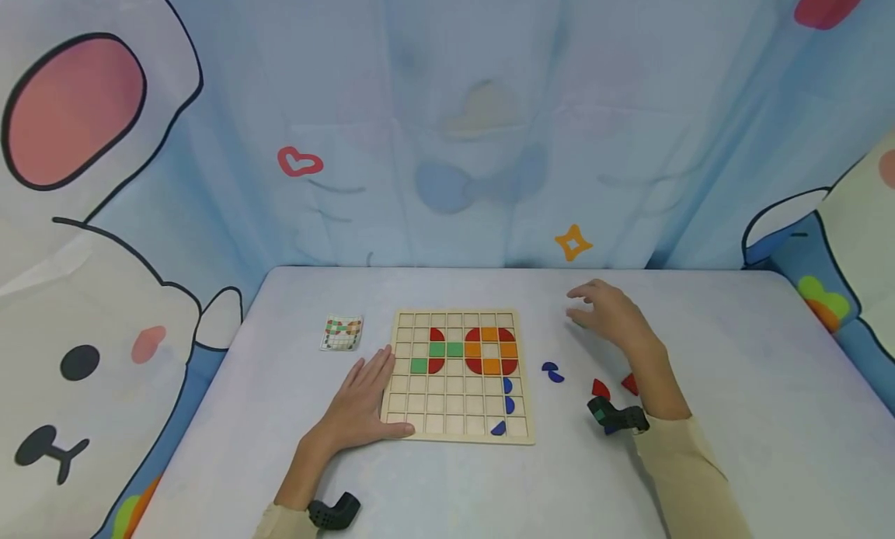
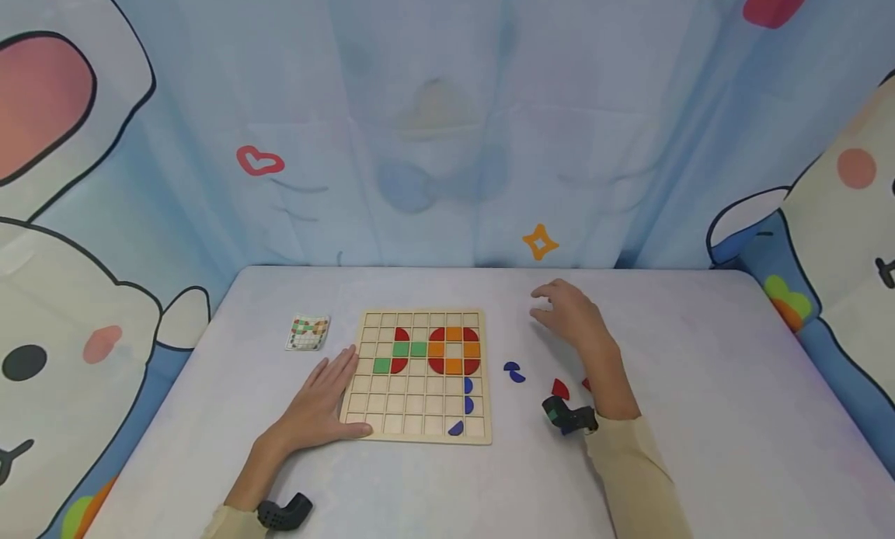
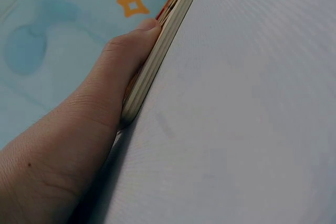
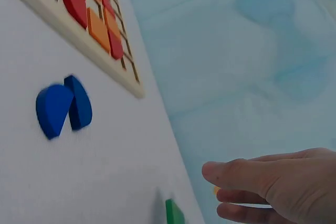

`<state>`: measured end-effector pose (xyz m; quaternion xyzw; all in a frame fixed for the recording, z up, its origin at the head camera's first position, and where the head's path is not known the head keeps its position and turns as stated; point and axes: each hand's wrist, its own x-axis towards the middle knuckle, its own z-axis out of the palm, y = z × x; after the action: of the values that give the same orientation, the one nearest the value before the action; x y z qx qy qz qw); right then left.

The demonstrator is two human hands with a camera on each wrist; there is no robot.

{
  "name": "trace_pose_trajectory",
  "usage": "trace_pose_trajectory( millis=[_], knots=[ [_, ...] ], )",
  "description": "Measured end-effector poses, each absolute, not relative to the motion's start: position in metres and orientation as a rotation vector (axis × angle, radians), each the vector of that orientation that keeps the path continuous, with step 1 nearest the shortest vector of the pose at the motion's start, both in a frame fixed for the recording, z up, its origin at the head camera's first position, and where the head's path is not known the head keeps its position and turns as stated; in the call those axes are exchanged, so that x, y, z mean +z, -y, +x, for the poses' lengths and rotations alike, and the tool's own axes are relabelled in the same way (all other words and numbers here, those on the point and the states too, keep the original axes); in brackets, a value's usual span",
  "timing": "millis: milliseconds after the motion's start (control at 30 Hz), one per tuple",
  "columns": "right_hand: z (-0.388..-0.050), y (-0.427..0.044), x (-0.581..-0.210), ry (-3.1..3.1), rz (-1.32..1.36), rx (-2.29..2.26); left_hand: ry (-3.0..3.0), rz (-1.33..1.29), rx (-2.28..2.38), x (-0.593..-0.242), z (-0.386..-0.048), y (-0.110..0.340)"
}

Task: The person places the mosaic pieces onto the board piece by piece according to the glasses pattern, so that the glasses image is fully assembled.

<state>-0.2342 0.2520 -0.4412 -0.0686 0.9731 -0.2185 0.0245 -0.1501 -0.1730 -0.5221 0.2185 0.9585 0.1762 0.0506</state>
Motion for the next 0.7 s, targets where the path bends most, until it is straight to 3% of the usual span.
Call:
trace_pose_trajectory(
  millis=[700],
  knots=[
    [-0.237, -0.269, -0.455, -2.938, -0.147, -0.665, -2.929, 0.677, 0.534, -0.517, -0.148, 0.172]
  ],
)
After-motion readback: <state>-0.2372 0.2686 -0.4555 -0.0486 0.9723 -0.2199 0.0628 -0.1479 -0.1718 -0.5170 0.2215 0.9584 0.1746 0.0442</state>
